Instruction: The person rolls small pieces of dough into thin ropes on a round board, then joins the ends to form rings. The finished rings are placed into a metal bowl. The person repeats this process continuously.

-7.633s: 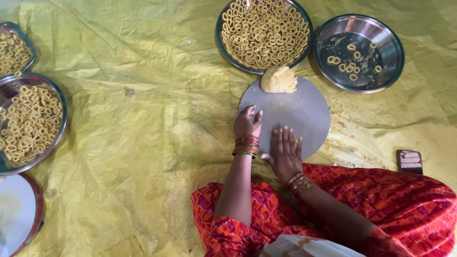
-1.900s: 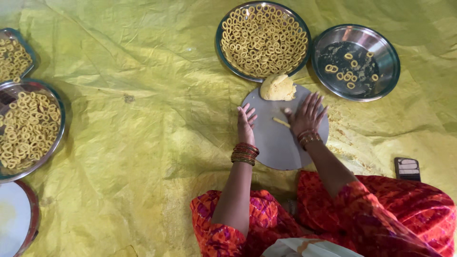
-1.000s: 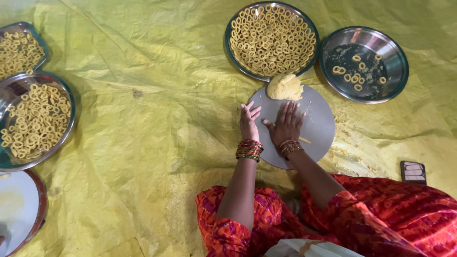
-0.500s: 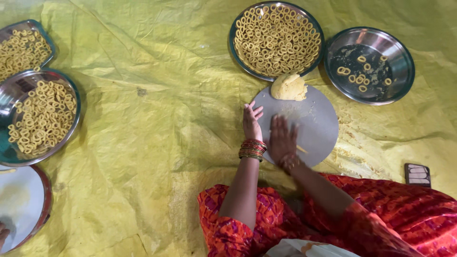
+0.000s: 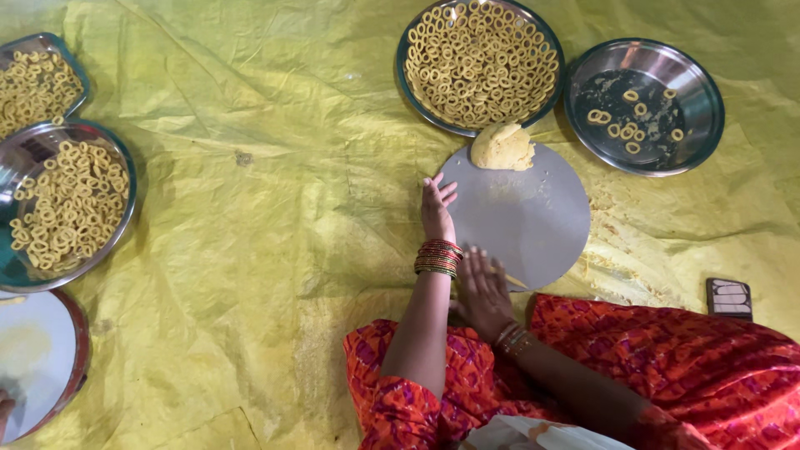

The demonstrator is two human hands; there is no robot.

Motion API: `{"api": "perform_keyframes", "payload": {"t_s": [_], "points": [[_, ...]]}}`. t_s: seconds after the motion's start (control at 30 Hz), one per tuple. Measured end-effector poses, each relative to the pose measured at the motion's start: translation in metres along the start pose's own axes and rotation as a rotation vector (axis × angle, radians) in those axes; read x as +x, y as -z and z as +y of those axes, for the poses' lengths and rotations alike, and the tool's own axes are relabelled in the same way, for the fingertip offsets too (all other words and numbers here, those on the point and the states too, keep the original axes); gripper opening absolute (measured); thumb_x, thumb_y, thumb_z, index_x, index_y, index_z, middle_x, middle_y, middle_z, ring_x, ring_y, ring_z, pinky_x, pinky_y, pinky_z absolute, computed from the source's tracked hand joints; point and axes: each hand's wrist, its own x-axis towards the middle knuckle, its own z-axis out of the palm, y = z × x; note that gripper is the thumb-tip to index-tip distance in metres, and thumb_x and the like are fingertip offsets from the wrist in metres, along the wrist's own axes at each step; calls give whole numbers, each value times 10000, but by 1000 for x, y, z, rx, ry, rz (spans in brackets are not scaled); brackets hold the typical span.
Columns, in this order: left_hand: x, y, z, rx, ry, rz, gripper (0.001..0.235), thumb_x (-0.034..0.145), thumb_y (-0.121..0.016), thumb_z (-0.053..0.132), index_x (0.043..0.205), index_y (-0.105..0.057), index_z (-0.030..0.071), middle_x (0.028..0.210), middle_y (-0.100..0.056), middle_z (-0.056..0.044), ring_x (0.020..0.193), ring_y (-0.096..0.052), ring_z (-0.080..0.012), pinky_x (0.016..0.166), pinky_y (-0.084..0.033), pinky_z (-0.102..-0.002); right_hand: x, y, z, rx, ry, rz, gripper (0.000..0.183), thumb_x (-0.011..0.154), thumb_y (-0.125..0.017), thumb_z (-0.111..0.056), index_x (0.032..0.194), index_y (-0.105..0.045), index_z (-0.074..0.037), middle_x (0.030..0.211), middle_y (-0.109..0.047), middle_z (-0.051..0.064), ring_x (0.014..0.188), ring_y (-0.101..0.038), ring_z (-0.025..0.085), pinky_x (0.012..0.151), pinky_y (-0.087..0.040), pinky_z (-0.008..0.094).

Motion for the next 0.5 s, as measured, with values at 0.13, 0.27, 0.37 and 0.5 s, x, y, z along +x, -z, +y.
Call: {"api": "perform_keyframes", "payload": {"t_s": [0.13,0.27,0.37,0.5], "points": [[0,-1,-1,-9,3,-6,884,993,-239,707,1466,-492,4,1277,-682,-248,1160,-668,-323,1071,-466,-422,7,17,16,-191,-150,-228,989,912,-555,-503,1603,-60,2,1693,-40,196,1572,-11,328,1231,-8,562],[1,0,-2,-55,-59,-32,895,1004,-270,714,1456,-491,-26,1275,-676,-273,1176,-665,-331,1082,-482,-431,77,34,67,10,-300,183,964,964,-473,-571,1603,-67,26,1688,-48,257,1543,-3,380,1202,-5,605],[2,0,0,-15,-6,-9,916,983,-242,727,1459,-502,-11,1268,-684,-257,1159,-665,-316,1070,-473,-411,112,41,100,-2,-530,358,960,985,-467,-603,1576,-110,64,1673,-93,268,1557,-23,393,1208,-13,649],[2,-2,-1,-20,-19,-12,906,990,-247,724,1451,-505,-12,1268,-685,-256,1170,-666,-312,1076,-476,-411,90,23,83,-121,-474,274,971,975,-493,-582,1596,-127,69,1684,-111,286,1573,-48,416,1231,-50,647]]}}
